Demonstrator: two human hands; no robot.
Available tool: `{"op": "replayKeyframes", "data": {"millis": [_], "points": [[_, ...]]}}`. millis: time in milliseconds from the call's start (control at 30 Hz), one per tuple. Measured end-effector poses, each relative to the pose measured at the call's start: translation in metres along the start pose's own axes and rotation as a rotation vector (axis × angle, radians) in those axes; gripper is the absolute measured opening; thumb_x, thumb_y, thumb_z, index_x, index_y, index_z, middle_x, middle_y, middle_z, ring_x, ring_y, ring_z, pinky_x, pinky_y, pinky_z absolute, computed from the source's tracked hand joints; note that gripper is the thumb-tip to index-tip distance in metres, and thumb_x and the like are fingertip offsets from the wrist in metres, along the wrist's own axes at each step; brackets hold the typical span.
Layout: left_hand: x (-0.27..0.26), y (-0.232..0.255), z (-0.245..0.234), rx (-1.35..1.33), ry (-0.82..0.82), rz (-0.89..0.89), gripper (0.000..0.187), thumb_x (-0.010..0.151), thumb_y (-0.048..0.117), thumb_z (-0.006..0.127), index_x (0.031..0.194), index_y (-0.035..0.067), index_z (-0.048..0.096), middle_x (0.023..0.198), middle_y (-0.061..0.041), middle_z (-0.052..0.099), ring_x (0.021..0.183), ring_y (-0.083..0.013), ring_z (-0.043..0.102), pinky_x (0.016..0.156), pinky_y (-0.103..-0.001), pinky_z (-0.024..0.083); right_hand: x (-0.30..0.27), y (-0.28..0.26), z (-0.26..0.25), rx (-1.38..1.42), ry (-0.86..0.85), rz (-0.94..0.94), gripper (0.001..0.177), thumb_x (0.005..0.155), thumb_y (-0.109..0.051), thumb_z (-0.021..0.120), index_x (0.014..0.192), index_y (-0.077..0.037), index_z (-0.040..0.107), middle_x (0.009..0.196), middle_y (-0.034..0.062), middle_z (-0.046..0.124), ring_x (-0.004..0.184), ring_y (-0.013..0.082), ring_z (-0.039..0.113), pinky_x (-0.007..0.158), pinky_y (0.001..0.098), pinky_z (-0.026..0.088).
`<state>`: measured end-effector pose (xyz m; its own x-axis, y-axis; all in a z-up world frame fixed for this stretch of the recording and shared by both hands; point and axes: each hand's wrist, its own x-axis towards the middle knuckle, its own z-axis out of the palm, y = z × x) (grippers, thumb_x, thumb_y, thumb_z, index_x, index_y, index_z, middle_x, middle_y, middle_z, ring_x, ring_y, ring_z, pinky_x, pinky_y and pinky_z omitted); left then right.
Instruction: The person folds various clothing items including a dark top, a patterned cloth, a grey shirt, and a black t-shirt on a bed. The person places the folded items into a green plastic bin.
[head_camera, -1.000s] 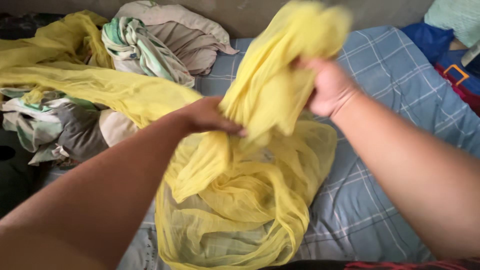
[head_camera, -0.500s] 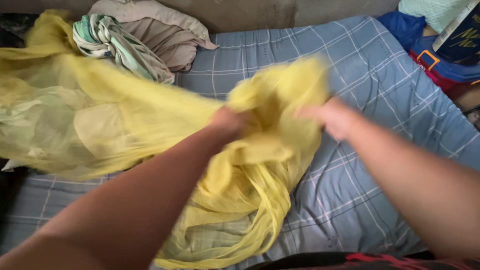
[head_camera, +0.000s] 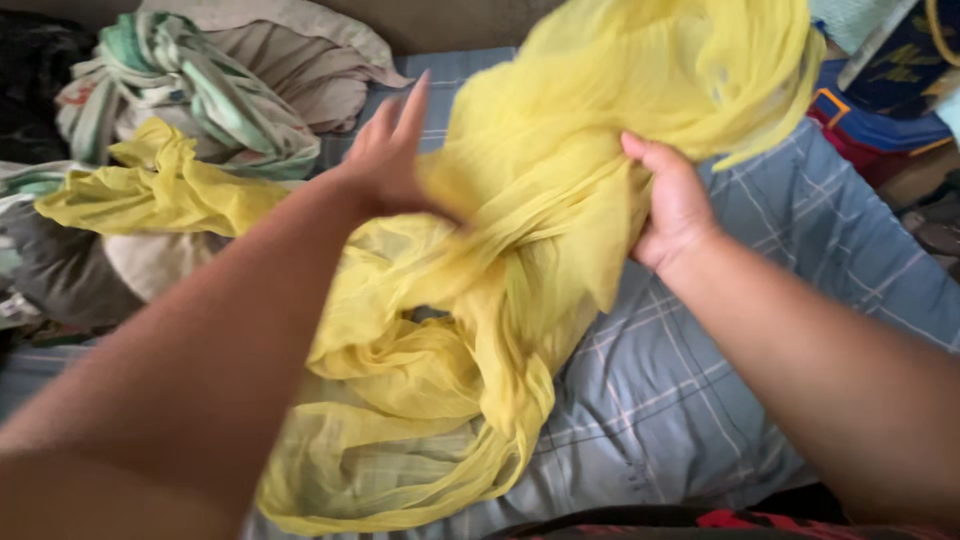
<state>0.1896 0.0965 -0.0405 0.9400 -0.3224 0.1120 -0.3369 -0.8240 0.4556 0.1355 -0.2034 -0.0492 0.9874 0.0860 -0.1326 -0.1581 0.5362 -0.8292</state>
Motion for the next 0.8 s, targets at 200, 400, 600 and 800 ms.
{"op": "replayKeyframes", "data": {"millis": [200, 400, 600, 800], "points": [[-0.058, -0.019, 0.098, -0.495, -0.680, -0.158, 0.066, 0.075, 0.038, 0.077, 0.138, 0.020, 0.067, 0.143, -0.005, 0.069, 0.132, -0.0233, 0.062, 0.110, -0.041, 0.047, -0.020, -0.020, -0.010, 0.044, -0.199, 0.052, 0.052, 0.100, -0.027, 0.055, 0.147, -0.004, 0.051, 0.141, 0.0152, 0.064, 0.130, 0.0327, 0.062, 0.114, 0.0481, 0.049], [-0.120, -0.004, 0.143, -1.472, -1.117, -0.603, 0.037, 0.098, 0.025, 0.060, 0.129, 0.006, 0.069, 0.120, -0.011, 0.075, 0.100, -0.0192, 0.073, 0.090, -0.037, 0.058, 0.017, 0.073, -0.113, -0.263, 0.055, 0.586, 0.051, 0.094, -0.026, 0.063, 0.140, -0.006, 0.056, 0.127, 0.0129, 0.068, 0.115, 0.0307, 0.065, 0.100, 0.0478, 0.053], [-0.116, -0.099, 0.153, -0.515, -0.336, -0.677, 0.063, 0.070, 0.044, 0.081, 0.123, 0.012, 0.073, 0.116, -0.010, 0.076, 0.106, -0.0265, 0.073, 0.097, -0.043, 0.058, 0.054, 0.146, -0.188, -0.426, 0.314, 0.732, 0.049, 0.087, -0.025, 0.072, 0.133, -0.008, 0.061, 0.113, 0.0106, 0.072, 0.101, 0.0287, 0.068, 0.086, 0.0475, 0.057], [-0.187, -0.153, 0.124, 0.035, -0.124, -0.884, 0.157, 0.044, 0.068, 0.101, 0.161, 0.019, 0.009, 0.158, -0.022, 0.022, 0.147, -0.0407, 0.027, 0.117, -0.052, 0.033, 0.035, 0.149, -0.122, -0.955, 0.570, 0.331, 0.111, 0.073, -0.021, 0.091, 0.157, -0.011, 0.018, 0.135, 0.0126, 0.050, 0.119, 0.0284, 0.061, 0.093, 0.0476, 0.058]]}}
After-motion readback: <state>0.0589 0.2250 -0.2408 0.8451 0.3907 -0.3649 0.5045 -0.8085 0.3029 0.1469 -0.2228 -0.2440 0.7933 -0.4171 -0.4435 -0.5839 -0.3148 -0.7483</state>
